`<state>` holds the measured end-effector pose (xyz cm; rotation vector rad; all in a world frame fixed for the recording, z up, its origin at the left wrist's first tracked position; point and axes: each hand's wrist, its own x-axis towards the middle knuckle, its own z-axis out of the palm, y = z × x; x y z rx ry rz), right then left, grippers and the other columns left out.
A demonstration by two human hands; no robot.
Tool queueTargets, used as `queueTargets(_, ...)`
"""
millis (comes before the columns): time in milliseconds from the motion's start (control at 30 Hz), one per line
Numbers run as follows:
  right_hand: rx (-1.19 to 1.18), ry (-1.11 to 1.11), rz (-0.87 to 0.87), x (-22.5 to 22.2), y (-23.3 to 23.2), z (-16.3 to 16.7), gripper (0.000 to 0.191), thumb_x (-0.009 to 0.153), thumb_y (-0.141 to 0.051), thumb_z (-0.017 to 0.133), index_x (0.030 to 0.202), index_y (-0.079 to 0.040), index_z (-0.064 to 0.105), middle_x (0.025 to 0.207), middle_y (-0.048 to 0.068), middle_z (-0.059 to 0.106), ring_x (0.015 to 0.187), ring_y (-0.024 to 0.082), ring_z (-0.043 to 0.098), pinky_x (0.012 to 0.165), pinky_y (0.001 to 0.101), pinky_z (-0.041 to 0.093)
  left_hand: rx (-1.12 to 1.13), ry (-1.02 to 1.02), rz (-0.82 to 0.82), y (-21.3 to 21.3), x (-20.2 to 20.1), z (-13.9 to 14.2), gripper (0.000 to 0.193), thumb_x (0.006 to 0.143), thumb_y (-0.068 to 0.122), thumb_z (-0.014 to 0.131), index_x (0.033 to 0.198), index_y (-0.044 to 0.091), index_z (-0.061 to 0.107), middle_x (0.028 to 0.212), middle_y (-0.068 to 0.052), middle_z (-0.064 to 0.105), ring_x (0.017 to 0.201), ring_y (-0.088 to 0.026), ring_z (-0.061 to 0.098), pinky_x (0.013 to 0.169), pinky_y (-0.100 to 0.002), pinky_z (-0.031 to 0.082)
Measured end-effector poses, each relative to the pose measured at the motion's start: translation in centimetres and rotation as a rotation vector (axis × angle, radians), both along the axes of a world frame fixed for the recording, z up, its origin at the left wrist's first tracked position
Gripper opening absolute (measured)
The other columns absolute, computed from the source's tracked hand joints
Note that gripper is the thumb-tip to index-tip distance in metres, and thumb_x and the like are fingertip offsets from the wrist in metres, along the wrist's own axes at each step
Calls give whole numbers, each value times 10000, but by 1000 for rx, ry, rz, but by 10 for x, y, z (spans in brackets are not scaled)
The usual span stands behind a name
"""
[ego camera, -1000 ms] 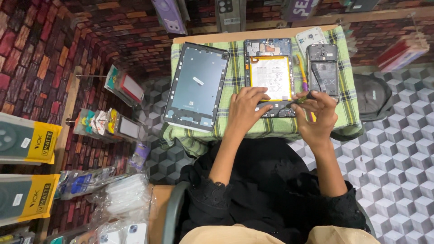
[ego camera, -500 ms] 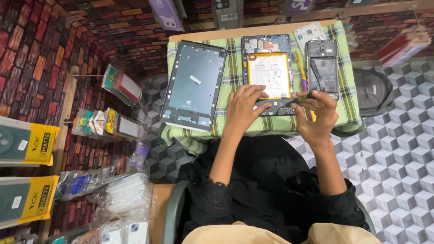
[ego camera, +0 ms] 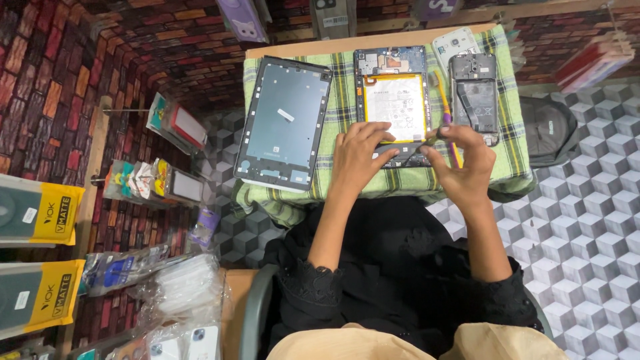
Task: The person uses a screwdriver to remove screws from the internal frame of a disassembled tablet. They then lift a small circuit board and place it on the detached screen assembly.
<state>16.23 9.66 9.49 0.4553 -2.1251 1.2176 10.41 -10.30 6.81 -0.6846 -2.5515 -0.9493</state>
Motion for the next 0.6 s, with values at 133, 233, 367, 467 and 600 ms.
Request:
queueTargets(133,-259,-100,182,5,0,-2,505,962,159,603,1375,-53,405,1266,169,637,1225,247,664,1031,320,558,2,-12,-10,1,0,-4,272,810,384,807,1005,197,776,1261,115,690,1181,-140,578,880,-363,414)
queueTargets(233,-16,18,-48,4,-3,1,512,888,151,715,1290,-39,461,1216,191,624,1152,268,653,995,368,537,4,-6,-8,1,0,-6,282,802,390,808,1005,197,776,1259,114,691,1183,-144,579,876,-359,415)
queueTargets(367,-205,-84,75,7,-10,7,441,978,156,605,1332,-60,455,1268,124,660,1157,224,705,1015,348,568,1,4,-2,2,-1,-7,274,805,392,804,1001,201,776,1257,117,691,1177,-144,582,879,-357,416)
queueTargets(467,-48,62,23,8,-13,9,521,867,233,620,1292,0,429,1319,236,595,1291,374,590,1128,494,471,12,4,-8,1,1,-6,273,809,388,804,1004,199,775,1259,116,691,1183,-143,584,877,-359,413)
queueTargets(600,-30,-21,-139,8,-13,3,544,882,108,796,1296,-44,477,1215,153,628,1141,240,665,995,378,540,6,-10,-9,0,2,-5,272,808,388,806,1003,200,775,1258,116,690,1176,-140,584,867,-360,410)
